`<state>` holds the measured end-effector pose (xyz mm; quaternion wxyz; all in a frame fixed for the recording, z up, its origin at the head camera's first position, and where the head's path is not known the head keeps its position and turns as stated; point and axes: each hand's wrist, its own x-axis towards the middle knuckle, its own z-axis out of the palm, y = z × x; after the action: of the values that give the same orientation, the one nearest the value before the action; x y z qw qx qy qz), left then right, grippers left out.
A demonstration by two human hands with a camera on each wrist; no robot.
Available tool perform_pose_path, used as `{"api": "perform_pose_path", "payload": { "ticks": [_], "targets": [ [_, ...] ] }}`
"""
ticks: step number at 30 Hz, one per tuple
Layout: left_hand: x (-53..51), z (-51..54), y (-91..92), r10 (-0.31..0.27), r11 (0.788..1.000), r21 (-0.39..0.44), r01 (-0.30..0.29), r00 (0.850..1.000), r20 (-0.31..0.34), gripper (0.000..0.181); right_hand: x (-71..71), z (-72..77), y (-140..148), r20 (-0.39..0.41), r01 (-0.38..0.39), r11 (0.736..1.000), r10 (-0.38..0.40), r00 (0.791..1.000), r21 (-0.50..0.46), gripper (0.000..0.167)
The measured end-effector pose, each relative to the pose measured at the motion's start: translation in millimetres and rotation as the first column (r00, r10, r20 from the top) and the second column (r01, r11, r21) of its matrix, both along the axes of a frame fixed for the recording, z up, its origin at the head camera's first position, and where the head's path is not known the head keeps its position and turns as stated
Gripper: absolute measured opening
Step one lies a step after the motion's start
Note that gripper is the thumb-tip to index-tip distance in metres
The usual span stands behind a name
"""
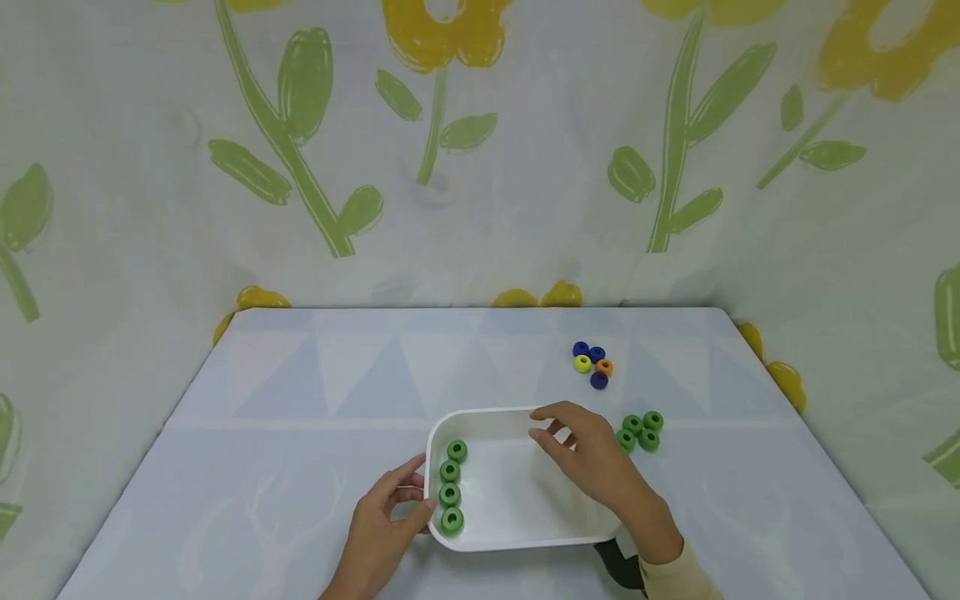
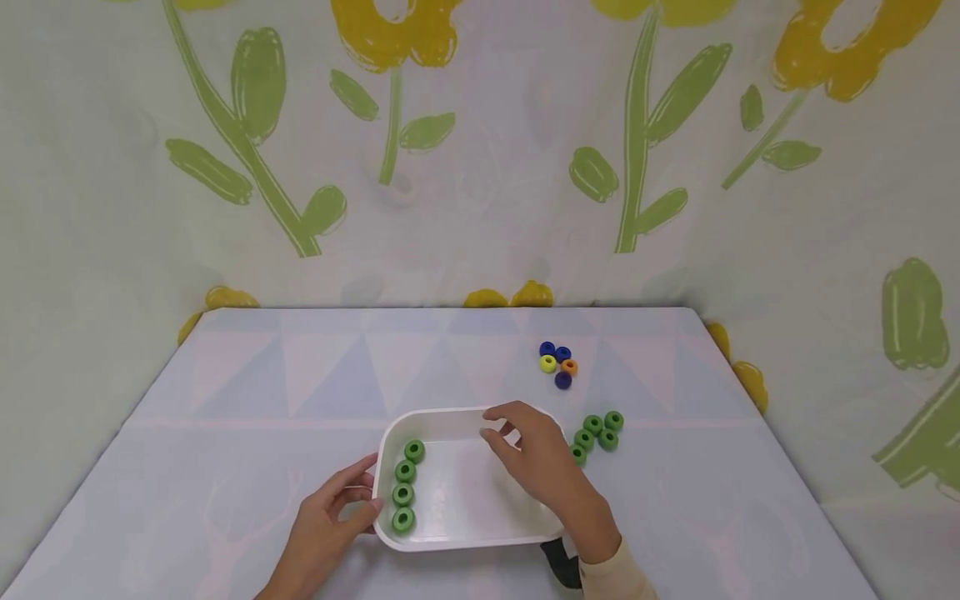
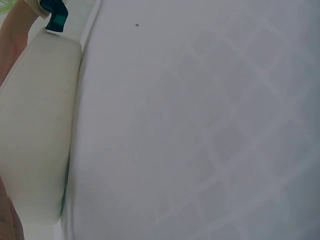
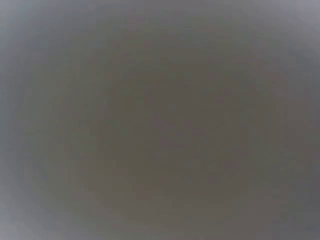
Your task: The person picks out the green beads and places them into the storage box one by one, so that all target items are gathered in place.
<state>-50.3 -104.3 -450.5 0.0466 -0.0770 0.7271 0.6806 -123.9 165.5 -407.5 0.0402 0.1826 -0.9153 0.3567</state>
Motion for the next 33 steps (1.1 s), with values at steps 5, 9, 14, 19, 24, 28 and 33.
{"api": "perform_pose_path", "payload": {
  "ticks": [5, 9, 14, 19, 24, 28, 33],
  "targets": [
    [-0.8, -0.3, 0.4, 0.001, 1.000, -0.011, -0.002, 1.000, -0.011, 0.057, -0.1, 8.8, 18.2, -0.021, 0.064, 0.998, -0.064, 0.998, -0.003, 0.022],
    [-2.2, 0.5, 0.8, 0.002, 1.000, -0.012, -0.002, 1.000, -0.016, 0.057, 0.9, 16.6, 33.9, -0.035, 0.128, 0.992, -0.127, 0.991, 0.009, 0.024],
    [-2.9, 2.2, 1.7, 0.005, 1.000, -0.017, -0.005, 1.000, -0.008, 0.058, 1.8, 18.1, 54.4, -0.012, 0.224, 0.974, -0.224, 0.975, 0.029, 0.026],
    [-0.2, 1.4, 1.5, 0.011, 0.999, -0.032, -0.010, 0.999, 0.036, 0.059, 0.5, 9.0, 74.4, 0.046, 0.297, 0.955, -0.297, 0.954, 0.015, 0.029],
    [0.6, -0.3, 1.6, 0.007, 1.000, -0.020, -0.006, 1.000, 0.027, 0.058, -1.2, -1.7, 94.2, 0.050, 0.347, 0.938, -0.348, 0.936, 0.025, 0.035],
    [-0.4, -0.3, 1.5, 0.005, 1.000, -0.018, -0.005, 1.000, 0.018, 0.058, -3.8, -11.3, 108.9, 0.042, 0.387, 0.922, -0.388, 0.921, 0.035, 0.034],
    [0.4, -0.6, 1.7, 0.002, 1.000, -0.013, -0.002, 1.000, 0.007, 0.059, -3.7, -22.0, 123.2, 0.056, 0.427, 0.903, -0.429, 0.901, 0.046, 0.031]
  ]
}}
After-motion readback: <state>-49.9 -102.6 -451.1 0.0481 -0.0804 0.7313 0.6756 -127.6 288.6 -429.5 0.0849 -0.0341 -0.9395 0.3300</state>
